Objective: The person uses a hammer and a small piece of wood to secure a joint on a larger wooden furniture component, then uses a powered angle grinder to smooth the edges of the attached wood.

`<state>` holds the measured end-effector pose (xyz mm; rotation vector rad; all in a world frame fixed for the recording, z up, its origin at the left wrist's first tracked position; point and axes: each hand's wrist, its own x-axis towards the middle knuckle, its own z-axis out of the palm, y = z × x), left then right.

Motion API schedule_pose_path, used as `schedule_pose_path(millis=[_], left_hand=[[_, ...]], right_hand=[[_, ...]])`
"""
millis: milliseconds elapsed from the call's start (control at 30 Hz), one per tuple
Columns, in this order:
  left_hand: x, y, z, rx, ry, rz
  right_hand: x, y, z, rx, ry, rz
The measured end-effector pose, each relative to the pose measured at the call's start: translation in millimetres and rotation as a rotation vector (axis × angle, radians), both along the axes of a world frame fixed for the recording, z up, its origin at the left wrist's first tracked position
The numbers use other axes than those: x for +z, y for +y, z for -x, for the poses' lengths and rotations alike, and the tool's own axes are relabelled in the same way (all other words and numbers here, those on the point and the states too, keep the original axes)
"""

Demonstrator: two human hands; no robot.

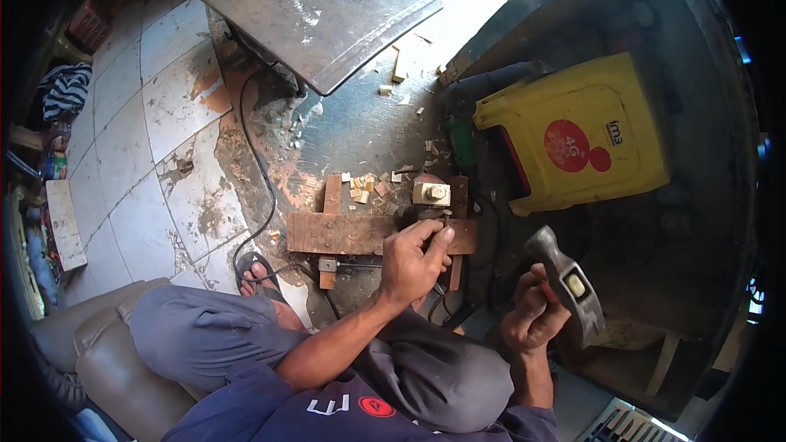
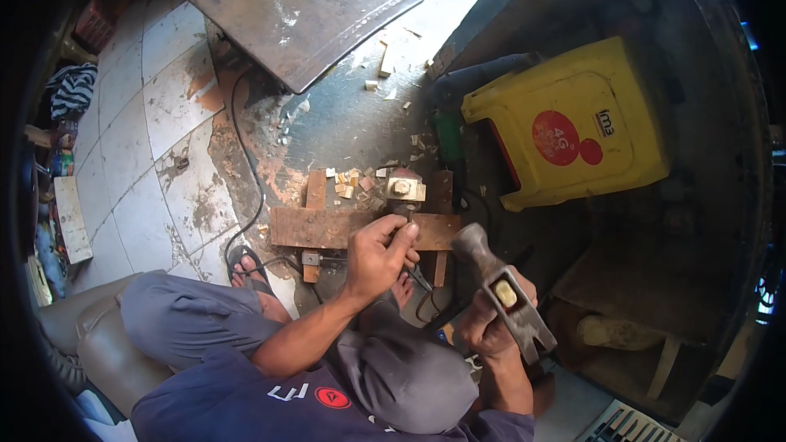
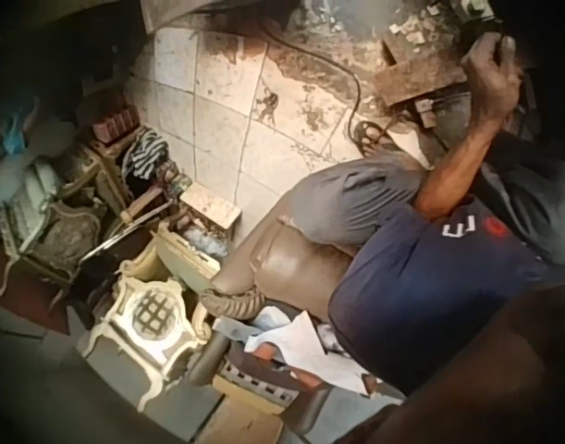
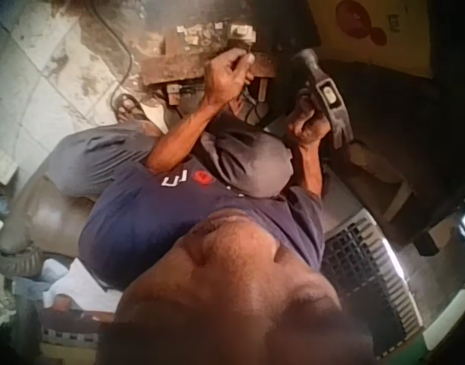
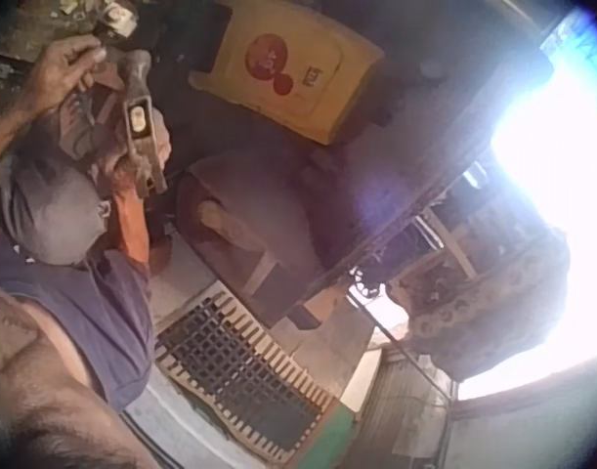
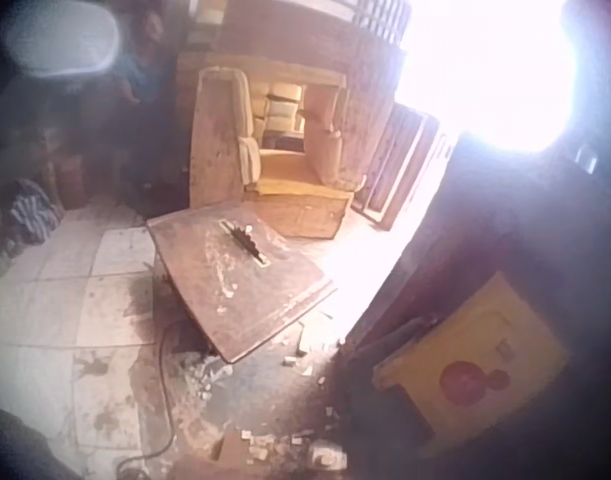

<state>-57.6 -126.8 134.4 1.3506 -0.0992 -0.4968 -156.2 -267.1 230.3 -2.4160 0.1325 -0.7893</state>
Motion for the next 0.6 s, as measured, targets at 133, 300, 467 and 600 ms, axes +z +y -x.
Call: schedule_pose_path(millis=[133,300,467,600], left_hand=[[15,17,-39,0.001,-0.577,-0.273],[6,31,-119,-0.119,-0.706,-0.282],[13,37,-129,-0.386,-0.718,-0.364],[31,43,-126,-0.494,-0.673,-0.506]], right_hand=[[15,0,-2,-0.159,0.248,-0.086],[-1,0,2,-0.175,0.317,-0.171],[-10,-4,2,-0.162,0.338,-0.238],[-24,-10,1,-0.189,0.338,-0.352]])
